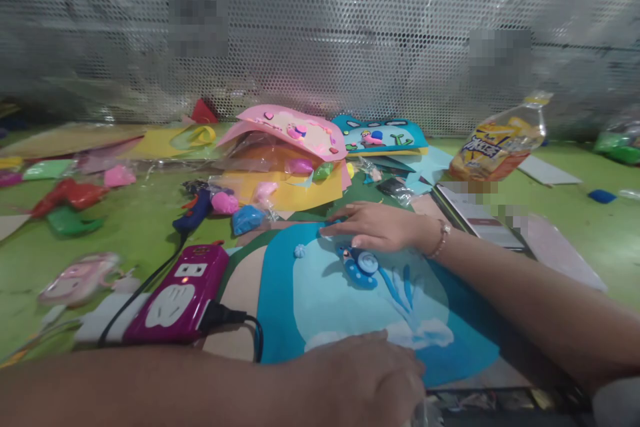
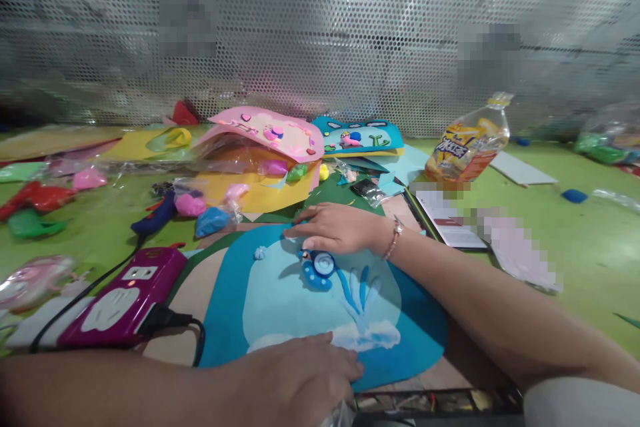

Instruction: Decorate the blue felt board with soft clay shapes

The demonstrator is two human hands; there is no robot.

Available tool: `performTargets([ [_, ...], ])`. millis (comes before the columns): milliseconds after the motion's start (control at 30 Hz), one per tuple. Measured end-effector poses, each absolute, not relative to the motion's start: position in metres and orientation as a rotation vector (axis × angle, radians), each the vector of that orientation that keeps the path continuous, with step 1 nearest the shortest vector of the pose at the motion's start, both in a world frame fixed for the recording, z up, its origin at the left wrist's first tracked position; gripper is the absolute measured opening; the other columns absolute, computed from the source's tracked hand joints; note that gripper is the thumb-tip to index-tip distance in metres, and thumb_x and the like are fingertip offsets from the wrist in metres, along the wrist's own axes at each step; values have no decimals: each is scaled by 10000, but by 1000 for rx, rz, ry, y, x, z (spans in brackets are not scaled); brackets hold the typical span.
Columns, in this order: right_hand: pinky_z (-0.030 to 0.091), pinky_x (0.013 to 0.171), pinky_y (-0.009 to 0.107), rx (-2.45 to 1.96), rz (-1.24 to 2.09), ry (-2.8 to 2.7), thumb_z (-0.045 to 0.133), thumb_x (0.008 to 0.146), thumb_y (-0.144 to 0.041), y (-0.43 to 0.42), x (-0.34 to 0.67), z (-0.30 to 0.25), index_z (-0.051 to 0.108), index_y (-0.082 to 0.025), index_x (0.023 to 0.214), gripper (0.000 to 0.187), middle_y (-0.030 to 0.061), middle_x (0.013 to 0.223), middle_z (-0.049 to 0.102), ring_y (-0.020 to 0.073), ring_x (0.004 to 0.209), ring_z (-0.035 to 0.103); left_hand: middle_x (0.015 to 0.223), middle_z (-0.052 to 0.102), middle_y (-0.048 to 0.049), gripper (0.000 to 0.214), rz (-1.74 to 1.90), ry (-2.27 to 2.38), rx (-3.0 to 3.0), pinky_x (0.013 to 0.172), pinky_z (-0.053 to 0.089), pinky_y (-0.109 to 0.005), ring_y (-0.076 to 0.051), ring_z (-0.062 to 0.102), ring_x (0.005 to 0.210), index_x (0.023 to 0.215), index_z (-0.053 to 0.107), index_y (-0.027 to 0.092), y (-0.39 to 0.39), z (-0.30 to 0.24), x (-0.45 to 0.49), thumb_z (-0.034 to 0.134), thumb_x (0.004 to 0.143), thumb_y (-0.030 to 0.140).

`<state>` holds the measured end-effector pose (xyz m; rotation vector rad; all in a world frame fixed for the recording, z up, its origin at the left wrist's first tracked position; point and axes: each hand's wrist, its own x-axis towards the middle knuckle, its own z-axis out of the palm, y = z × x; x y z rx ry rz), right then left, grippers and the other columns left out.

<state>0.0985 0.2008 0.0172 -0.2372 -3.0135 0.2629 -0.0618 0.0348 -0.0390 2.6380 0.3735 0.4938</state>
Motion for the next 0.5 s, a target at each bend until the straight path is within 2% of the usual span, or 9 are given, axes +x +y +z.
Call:
performTargets([
  [167, 402, 922, 424, -221, 155, -3056, 97, 946, -549, 201, 101, 20, 505, -82, 1317, 723, 196, 1214, 592, 285, 1108, 522, 1227, 590, -114, 215, 495, 390, 2619, 1129, 246, -339, -180, 495, 1216, 1084, 468, 119, 36, -33, -63, 464, 955, 291],
  [300, 412, 907, 427, -226, 77, -3080, 143, 959, -515, 198, 102, 24, 528, -76, 1296, 674, 198, 1161, 623, 285, 1068, 554, 1216, 591, -132, 211, 410, 362, 2636, 1115, 268, -398, -204, 502, 1208, 1100, 458, 121, 35, -31, -64, 427, 966, 281],
  [500, 451, 869, 399, -233, 130, -3090, 179, 969, -480, 197, 106, 31, 559, -80, 1262, 624, 199, 1119, 645, 269, 1034, 589, 1225, 588, -132, 237, 394, 391, 2616, 1113, 274, -410, -206, 496, 1215, 1109, 461, 118, 31, -38, -62, 416, 969, 304],
])
